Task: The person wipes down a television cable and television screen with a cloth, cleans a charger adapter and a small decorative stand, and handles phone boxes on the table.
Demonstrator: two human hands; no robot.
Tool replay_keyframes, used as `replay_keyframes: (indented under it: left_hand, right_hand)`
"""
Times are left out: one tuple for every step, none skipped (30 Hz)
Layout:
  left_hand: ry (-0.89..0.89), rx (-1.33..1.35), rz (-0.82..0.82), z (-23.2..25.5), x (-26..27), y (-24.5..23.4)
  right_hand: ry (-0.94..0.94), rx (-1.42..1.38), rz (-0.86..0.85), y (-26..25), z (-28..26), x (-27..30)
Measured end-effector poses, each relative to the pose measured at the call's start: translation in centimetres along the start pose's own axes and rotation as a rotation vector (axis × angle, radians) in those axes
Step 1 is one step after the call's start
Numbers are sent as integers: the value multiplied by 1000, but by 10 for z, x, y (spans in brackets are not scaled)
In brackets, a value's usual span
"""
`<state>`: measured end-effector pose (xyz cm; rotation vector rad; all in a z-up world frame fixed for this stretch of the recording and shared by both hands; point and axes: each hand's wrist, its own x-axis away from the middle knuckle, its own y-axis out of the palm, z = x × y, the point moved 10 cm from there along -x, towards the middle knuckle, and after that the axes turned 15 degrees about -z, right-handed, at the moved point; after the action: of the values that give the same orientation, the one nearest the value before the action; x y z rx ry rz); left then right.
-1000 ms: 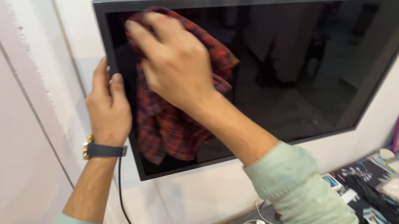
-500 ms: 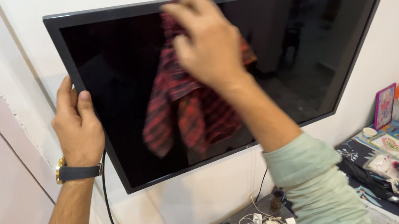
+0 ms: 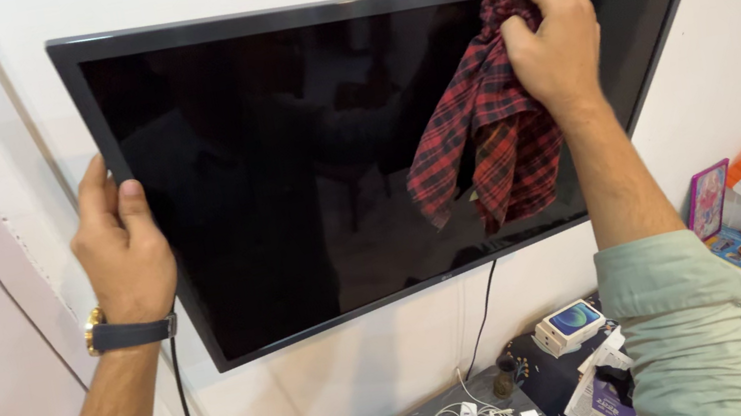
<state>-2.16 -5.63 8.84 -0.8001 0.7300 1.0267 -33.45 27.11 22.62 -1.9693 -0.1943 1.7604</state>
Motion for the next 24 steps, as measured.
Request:
replay_keyframes:
  left_hand:
    - [-2,0,-1,-2,0,-1]
    - [64,-26,4,4,1,-3]
    - [131,-53,10,11,2,-3]
    - [130,-55,10,13,2,-3]
    - [42,-16,-1,6,1,-4]
    - [-45,24,-13,1,1,-3]
    - [-47,22,-12,4,0,-3]
    - [-96,-5,-10,3,0,-3]
    - [-149,-35,-6,2,3,-5]
    - [-155,-40,-2,3,4,-5]
    - [-133,-30,-1,6,4,-5]
    - [-110,-20,0,8,4,-5]
    - [-116,-28,7,7,5,-6]
    - [-74,-28,14,11,5,-6]
    - [-32,-29,21,14,6,-6]
    - [-39,-38,29,13,7,-7]
    - [-39,-37,33,14,8,-6]
    - [-38,-37,38,14,10,-6]
    - [-49,-39,47,9,10,-7]
    - [-57,-37,54,4,11,-8]
    - [-59,-37,64,4,12,-8]
    - [-63,-42,76,5,14,-9]
    - [-46,-49,68,9,15,-8]
    - [-29,-56,61,14,18,-8]
  right_hand:
    - [-7,8,3,-2,7,0]
    - [-5,7,1,-3,15,0]
    - [8,-7,4,-5,24,0]
    - [21,-22,6,-7,34,1]
    - [20,-24,7,-8,42,1]
    - [24,-38,12,-9,52,2]
    - [27,-53,15,-11,64,3]
    - [26,-55,14,-12,77,3]
    - [-6,-16,36,-15,88,4]
    - [-38,22,58,-18,100,5]
    - [-44,11,51,-17,117,4]
    - [-48,21,55,-19,135,4]
    - [-53,30,62,-21,154,4]
    - [-54,43,59,-23,173,4]
    - [-58,48,62,-25,191,4]
    - [-63,54,64,-28,209,4]
    - [-49,35,73,-33,229,5]
    - [-35,16,83,-38,246,6]
    - [-22,-1,80,-40,259,6]
    - [-8,-19,78,-42,269,5]
    - [0,-31,83,-44,278,7]
    - [4,-43,86,-44,283,10]
    - [9,-49,90,-46,287,13]
    - [14,-54,93,-47,290,16]
